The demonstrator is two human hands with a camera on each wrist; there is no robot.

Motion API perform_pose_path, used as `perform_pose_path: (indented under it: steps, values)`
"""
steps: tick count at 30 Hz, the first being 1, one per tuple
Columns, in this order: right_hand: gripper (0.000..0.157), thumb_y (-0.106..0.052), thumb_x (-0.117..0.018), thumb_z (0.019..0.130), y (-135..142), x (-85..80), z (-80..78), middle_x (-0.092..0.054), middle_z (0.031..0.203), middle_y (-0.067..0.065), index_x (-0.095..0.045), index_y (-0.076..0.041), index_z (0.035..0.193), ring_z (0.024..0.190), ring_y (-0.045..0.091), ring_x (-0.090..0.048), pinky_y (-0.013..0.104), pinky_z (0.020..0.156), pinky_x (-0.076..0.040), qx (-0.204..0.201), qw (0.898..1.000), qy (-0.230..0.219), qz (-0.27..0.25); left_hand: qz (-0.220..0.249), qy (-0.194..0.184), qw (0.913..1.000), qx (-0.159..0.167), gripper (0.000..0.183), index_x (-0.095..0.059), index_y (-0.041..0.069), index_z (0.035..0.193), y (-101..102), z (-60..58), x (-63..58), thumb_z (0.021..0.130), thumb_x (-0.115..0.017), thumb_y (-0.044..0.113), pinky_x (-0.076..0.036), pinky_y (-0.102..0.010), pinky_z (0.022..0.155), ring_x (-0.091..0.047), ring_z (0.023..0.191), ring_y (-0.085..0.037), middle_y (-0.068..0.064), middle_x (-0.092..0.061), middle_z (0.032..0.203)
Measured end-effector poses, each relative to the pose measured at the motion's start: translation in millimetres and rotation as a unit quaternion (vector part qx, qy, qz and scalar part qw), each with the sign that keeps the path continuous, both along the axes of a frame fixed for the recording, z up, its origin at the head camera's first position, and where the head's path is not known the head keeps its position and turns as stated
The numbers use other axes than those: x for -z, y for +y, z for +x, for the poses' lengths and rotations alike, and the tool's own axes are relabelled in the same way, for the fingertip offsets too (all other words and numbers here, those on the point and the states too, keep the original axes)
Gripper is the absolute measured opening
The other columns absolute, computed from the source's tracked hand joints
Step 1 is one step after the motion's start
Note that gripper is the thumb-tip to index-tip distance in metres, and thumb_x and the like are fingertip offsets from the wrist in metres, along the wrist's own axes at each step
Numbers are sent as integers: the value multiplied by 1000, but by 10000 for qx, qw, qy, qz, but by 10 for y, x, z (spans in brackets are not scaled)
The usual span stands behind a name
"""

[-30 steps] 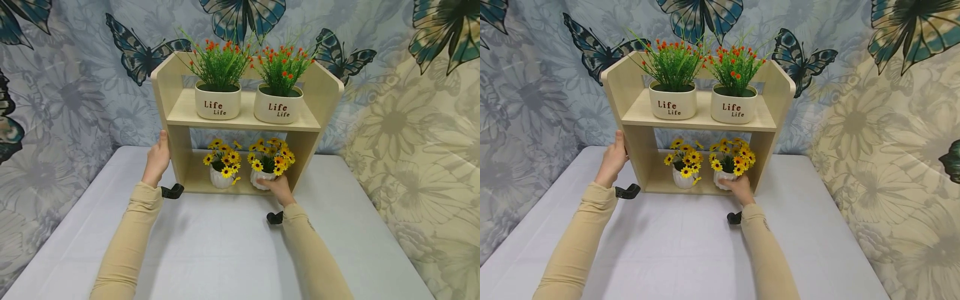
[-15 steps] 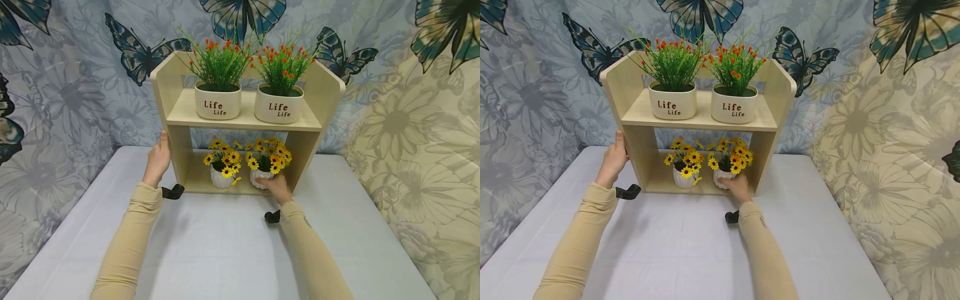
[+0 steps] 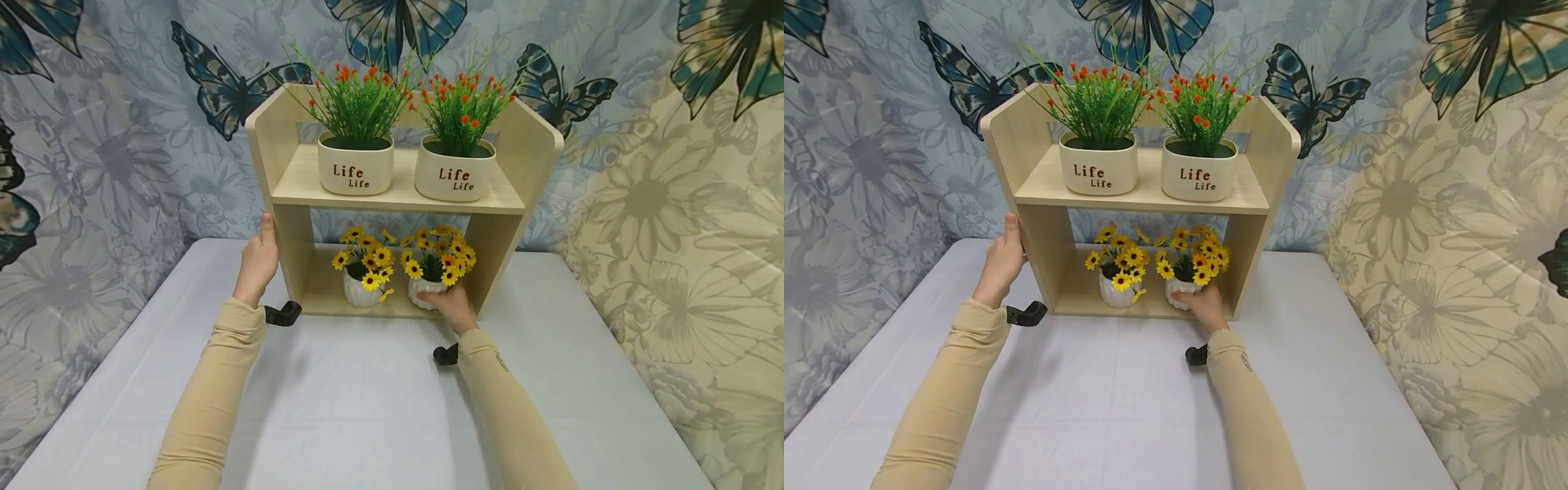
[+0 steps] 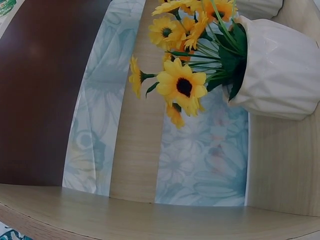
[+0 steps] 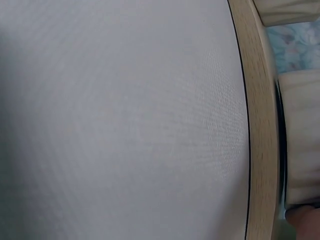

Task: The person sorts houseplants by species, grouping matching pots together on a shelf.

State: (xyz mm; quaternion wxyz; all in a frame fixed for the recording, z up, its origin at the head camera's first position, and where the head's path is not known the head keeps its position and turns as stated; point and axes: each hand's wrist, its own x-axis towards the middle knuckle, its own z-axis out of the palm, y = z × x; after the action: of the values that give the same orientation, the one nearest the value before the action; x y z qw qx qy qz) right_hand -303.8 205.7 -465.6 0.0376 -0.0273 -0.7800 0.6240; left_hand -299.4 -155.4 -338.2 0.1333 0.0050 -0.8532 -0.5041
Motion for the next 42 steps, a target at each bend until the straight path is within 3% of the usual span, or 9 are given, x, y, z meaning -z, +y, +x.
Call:
perform_pose_path:
  steps: [10,19,34,42]
  values:
    - [81,-17,-82,72,45,59,-13,-44,130,9,-34,-8,135,118,23,-41,36,102,-30,-117,9999,-1,-51,42,-47,9999,88,88,-36,3,142,5,-14,23,90,-8,67,-21,-62,99,-28,125,-50,-27,-36,138]
    - [78,-15,-80,75,65,45,-12,-42,133,10,-33,-10,137,120,25,-38,38,103,-27,-292,9994,-69,-151,3,16,10000,28,87,-35,5,143,23,-45,39,89,-8,67,-20,-62,100,-28,125,-49,-25,-35,139]
    - [83,-16,-79,75,52,46,26,-43,128,11,-25,-10,138,117,25,-41,38,102,-30,-139,9998,108,-80,10,55,10000,36,90,-41,0,139,49,-71,55,89,-9,68,-21,-62,99,-30,124,-49,-26,-38,137]
    - [92,-24,-78,77,89,82,123,-30,141,13,-16,-9,144,130,26,-28,38,107,-23,-59,9999,94,-21,41,2,10000,56,88,-39,1,140,37,-62,63,90,-8,67,-20,-61,100,-28,126,-48,-26,-37,138]
